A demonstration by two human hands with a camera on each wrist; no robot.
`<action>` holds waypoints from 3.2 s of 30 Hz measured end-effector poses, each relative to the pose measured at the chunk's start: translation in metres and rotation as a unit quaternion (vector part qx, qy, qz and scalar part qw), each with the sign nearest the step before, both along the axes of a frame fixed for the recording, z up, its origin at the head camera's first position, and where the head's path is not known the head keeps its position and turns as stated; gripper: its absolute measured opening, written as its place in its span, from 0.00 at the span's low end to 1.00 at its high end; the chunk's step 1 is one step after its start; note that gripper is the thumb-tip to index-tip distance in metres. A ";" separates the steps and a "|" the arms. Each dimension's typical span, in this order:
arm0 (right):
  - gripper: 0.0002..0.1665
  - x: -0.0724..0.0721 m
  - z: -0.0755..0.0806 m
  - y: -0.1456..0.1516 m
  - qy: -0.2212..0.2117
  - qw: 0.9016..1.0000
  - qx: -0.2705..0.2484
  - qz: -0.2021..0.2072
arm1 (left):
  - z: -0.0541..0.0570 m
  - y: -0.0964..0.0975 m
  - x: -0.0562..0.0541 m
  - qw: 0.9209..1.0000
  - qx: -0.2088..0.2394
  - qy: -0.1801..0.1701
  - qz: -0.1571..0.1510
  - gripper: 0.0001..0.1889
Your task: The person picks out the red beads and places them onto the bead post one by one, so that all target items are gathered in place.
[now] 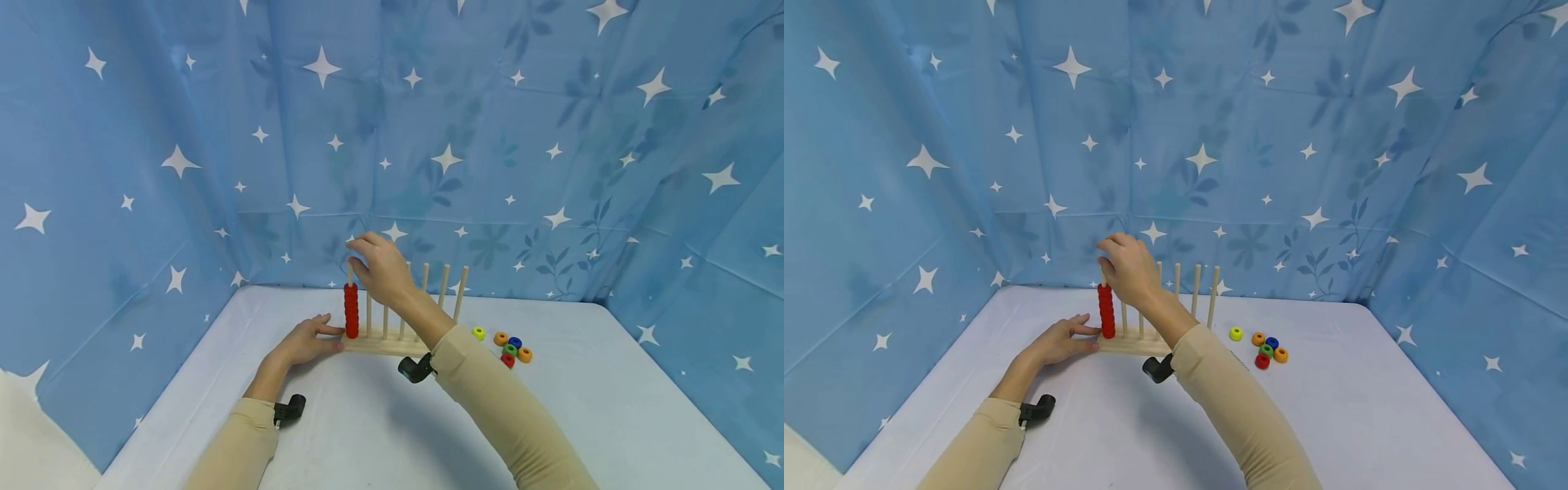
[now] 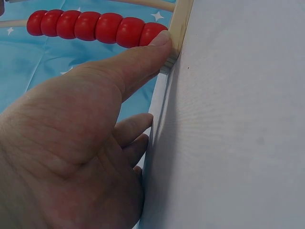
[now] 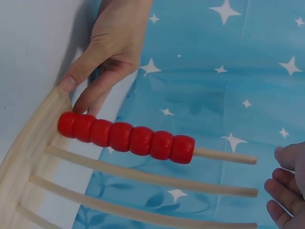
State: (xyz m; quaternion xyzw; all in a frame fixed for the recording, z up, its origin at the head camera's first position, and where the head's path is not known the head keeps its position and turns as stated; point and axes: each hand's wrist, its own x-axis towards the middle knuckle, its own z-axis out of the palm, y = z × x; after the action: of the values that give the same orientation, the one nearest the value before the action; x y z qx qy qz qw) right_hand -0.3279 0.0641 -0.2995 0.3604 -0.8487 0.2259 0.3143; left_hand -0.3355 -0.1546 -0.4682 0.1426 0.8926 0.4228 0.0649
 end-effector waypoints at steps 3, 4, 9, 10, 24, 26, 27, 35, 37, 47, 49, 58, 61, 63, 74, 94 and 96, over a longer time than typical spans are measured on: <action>0.14 0.004 0.003 0.001 -0.002 1.000 -0.023 0.002 | 0.000 0.000 0.000 1.000 -0.001 0.001 -0.001 0.22; 0.14 0.005 0.004 0.002 -0.005 0.999 -0.032 0.003 | 0.000 0.000 0.000 1.000 0.000 0.002 -0.002 0.22; 0.15 0.013 0.008 0.005 -0.007 0.998 -0.064 0.011 | 0.002 0.000 0.000 1.000 -0.001 0.002 0.001 0.22; 0.15 0.014 0.007 0.006 -0.006 0.998 -0.068 0.014 | 0.002 0.000 0.000 1.000 -0.001 0.001 0.001 0.22; 0.15 0.030 -0.013 0.023 0.029 0.991 -0.119 0.048 | -0.002 -0.001 -0.003 1.000 -0.009 0.011 -0.005 0.23; 0.15 0.033 -0.016 0.026 0.030 0.990 -0.127 0.052 | -0.002 -0.001 -0.003 1.000 -0.009 0.012 -0.006 0.23; 0.16 0.034 -0.016 0.027 0.030 0.990 -0.129 0.052 | -0.003 -0.001 -0.003 1.000 -0.010 0.013 -0.007 0.23; 0.16 0.044 -0.022 0.038 0.028 0.987 -0.151 0.049 | -0.002 -0.002 -0.003 1.000 -0.008 0.013 -0.005 0.23; 0.16 0.046 -0.025 0.040 0.029 0.986 -0.156 0.047 | -0.003 -0.002 -0.003 1.000 -0.007 0.013 -0.003 0.23; 0.16 0.054 -0.040 0.052 0.034 0.978 -0.201 0.050 | -0.001 0.000 -0.001 1.000 0.001 0.013 -0.004 0.23; 0.16 0.056 -0.042 0.054 0.035 0.976 -0.208 0.053 | -0.001 0.000 -0.001 1.000 0.001 0.015 -0.004 0.22; 0.15 0.059 -0.051 0.061 0.030 0.973 -0.219 0.058 | -0.002 0.000 -0.002 1.000 0.007 0.016 -0.006 0.22; 0.16 0.059 -0.053 0.063 0.027 0.974 -0.217 0.056 | -0.002 0.000 -0.001 1.000 0.006 0.016 -0.004 0.22; 0.16 0.059 -0.054 0.065 0.022 0.974 -0.216 0.055 | -0.002 0.000 -0.001 1.000 0.005 0.016 -0.004 0.23; 0.18 0.059 -0.053 0.077 0.007 0.978 -0.206 0.042 | 0.000 0.000 0.000 1.000 0.008 0.016 -0.008 0.23; 0.19 0.054 -0.042 0.124 0.003 0.977 -0.215 -0.019 | -0.002 0.000 -0.002 1.000 -0.001 0.020 -0.007 0.24; 0.19 0.054 -0.041 0.129 -0.002 0.976 -0.217 -0.024 | -0.002 0.000 -0.002 1.000 0.001 0.019 -0.007 0.24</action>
State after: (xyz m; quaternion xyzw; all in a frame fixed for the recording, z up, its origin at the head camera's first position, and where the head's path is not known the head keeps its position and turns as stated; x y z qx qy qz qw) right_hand -0.2739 0.1930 -0.3404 0.2628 -0.7883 0.3978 0.3889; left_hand -0.3376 -0.1545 -0.4704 0.1568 0.8922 0.4206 0.0506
